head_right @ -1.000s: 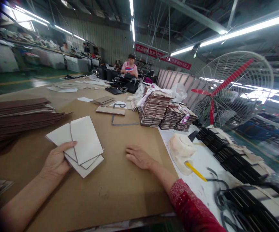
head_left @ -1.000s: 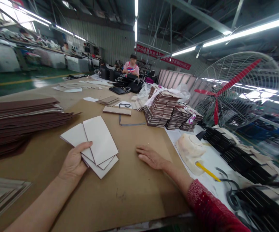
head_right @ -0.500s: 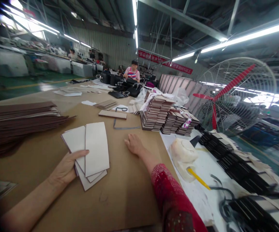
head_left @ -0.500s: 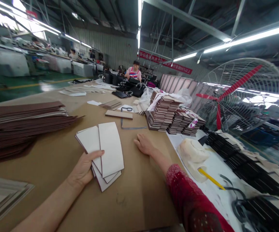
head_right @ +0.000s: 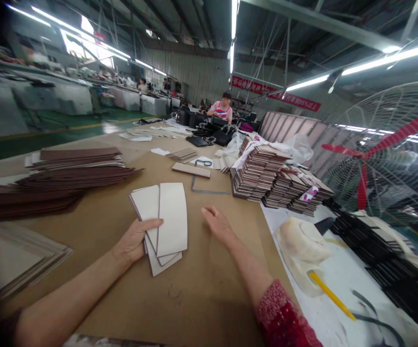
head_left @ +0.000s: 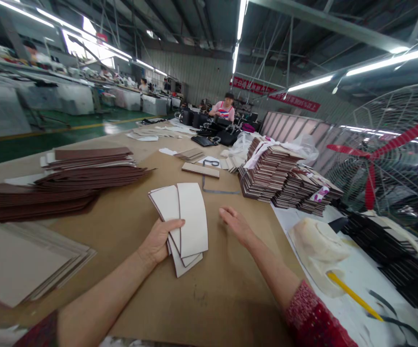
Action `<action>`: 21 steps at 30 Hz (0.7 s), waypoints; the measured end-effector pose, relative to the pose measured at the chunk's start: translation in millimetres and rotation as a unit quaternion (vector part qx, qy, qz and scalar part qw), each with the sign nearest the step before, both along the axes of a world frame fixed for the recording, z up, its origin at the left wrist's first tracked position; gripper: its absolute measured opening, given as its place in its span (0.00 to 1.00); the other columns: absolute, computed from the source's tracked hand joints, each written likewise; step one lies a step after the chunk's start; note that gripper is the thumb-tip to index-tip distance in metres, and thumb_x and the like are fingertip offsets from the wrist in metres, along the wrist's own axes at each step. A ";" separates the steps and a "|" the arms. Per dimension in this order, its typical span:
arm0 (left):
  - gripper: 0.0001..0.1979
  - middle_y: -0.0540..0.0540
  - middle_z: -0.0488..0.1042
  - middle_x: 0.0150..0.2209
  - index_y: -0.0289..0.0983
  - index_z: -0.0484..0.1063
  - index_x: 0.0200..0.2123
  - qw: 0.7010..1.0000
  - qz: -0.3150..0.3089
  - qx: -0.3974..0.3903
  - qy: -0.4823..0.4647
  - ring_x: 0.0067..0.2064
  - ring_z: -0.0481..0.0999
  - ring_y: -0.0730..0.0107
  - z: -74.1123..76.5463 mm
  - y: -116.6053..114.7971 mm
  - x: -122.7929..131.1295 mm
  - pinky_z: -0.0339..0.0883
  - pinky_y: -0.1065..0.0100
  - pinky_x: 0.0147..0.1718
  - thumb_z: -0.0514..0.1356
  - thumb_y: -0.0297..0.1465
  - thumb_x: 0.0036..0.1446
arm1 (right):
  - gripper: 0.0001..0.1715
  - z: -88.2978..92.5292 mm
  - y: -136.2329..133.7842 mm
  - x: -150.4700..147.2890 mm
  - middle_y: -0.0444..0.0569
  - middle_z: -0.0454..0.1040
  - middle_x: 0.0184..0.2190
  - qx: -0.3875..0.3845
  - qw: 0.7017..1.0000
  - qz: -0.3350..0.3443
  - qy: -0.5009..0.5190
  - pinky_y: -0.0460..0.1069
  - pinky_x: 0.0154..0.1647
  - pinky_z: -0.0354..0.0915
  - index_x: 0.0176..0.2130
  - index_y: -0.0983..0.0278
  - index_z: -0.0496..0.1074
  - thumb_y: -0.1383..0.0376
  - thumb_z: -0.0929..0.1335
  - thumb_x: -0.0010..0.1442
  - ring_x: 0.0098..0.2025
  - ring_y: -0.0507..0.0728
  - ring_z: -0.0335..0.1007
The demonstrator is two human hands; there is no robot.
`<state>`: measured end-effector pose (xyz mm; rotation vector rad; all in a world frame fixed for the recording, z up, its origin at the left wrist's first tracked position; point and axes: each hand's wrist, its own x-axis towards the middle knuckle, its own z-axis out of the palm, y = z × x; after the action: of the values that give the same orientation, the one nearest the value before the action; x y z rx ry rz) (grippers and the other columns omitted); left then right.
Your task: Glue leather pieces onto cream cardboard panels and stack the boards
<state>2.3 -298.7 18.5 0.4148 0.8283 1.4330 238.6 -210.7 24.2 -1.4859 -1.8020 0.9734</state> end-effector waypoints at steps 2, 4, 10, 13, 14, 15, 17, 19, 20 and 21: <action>0.22 0.31 0.82 0.41 0.25 0.77 0.43 1.000 -0.006 0.007 0.011 0.37 0.83 0.47 -0.8 -2.1 0.4 0.81 0.53 0.38 0.71 0.20 0.41 | 0.24 -7.4 -21.9 -30.5 0.48 0.79 0.41 -0.024 0.995 0.062 0.073 0.52 0.42 0.70 0.44 0.59 0.74 0.44 0.67 0.61 0.42 0.59 0.75; 0.25 0.31 0.81 0.43 0.26 0.77 0.46 0.999 -0.022 0.017 0.021 0.39 0.83 0.46 -2.0 -4.5 0.4 0.81 0.51 0.40 0.72 0.21 0.41 | 0.23 -12.7 -37.8 -51.3 0.46 0.78 0.35 -0.028 0.989 0.076 0.126 0.50 0.36 0.68 0.39 0.61 0.71 0.44 0.68 0.60 0.36 0.56 0.73; 0.24 0.35 0.81 0.47 0.30 0.77 0.48 0.999 0.007 0.008 0.038 0.42 0.83 0.47 2.3 -5.3 -7.4 0.81 0.49 0.42 0.72 0.24 0.44 | 0.26 16.0 -15.2 -4.5 0.46 0.77 0.39 0.007 0.992 0.044 0.121 0.49 0.34 0.67 0.46 0.59 0.69 0.43 0.64 0.63 0.33 0.54 0.71; 0.24 0.36 0.81 0.48 0.31 0.76 0.49 0.997 0.047 0.052 0.029 0.44 0.83 0.49 9.4 -1.5 -16.6 0.80 0.52 0.43 0.70 0.22 0.45 | 0.24 44.4 12.2 62.9 0.46 0.79 0.43 0.008 0.998 0.059 0.023 0.53 0.41 0.69 0.50 0.58 0.74 0.47 0.67 0.60 0.40 0.58 0.74; 0.24 0.37 0.81 0.47 0.31 0.76 0.49 0.996 0.063 0.063 0.024 0.44 0.83 0.50 11.5 -0.4 -19.5 0.80 0.53 0.43 0.70 0.22 0.45 | 0.22 49.9 19.4 83.0 0.47 0.79 0.44 0.008 0.998 0.064 -0.021 0.54 0.45 0.68 0.48 0.59 0.76 0.50 0.70 0.58 0.43 0.60 0.74; 0.24 0.37 0.81 0.46 0.31 0.76 0.49 0.995 0.077 0.068 0.018 0.43 0.83 0.51 13.0 0.5 -21.8 0.80 0.55 0.43 0.69 0.21 0.45 | 0.21 51.7 25.2 99.5 0.48 0.79 0.46 0.013 0.996 0.062 -0.066 0.57 0.51 0.66 0.47 0.59 0.78 0.53 0.72 0.56 0.47 0.62 0.74; 0.23 0.37 0.81 0.45 0.31 0.76 0.49 0.994 0.090 0.068 0.011 0.43 0.83 0.52 14.1 1.7 -24.3 0.80 0.56 0.43 0.68 0.20 0.45 | 0.20 43.4 31.4 119.2 0.54 0.77 0.52 0.032 0.987 0.047 -0.148 0.60 0.62 0.57 0.47 0.61 0.79 0.57 0.73 0.55 0.58 0.66 0.67; 0.23 0.37 0.81 0.45 0.31 0.76 0.49 0.995 0.081 0.059 0.015 0.43 0.83 0.51 12.8 2.3 -23.7 0.80 0.55 0.42 0.67 0.20 0.46 | 0.21 21.6 30.7 121.5 0.58 0.71 0.59 0.052 0.976 0.028 -0.212 0.62 0.67 0.48 0.51 0.63 0.77 0.58 0.70 0.60 0.65 0.67 0.58; 0.23 0.37 0.81 0.46 0.32 0.76 0.49 0.996 0.072 0.051 0.020 0.43 0.83 0.51 11.6 2.5 -22.5 0.80 0.55 0.42 0.66 0.20 0.47 | 0.21 8.1 28.6 117.9 0.58 0.68 0.62 0.059 0.970 0.021 -0.237 0.63 0.68 0.46 0.54 0.62 0.75 0.58 0.68 0.63 0.67 0.67 0.55; 0.22 0.37 0.81 0.46 0.32 0.76 0.49 0.997 0.061 0.042 0.025 0.44 0.83 0.50 10.4 2.5 -20.9 0.80 0.54 0.43 0.65 0.20 0.48 | 0.22 -5.2 26.0 112.6 0.59 0.65 0.64 0.064 0.964 0.015 -0.257 0.65 0.68 0.45 0.56 0.62 0.73 0.57 0.67 0.66 0.68 0.67 0.53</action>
<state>-18.6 -296.2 28.8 0.4722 0.8482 1.5807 351.2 -184.8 19.0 -1.7419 -2.2014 0.4919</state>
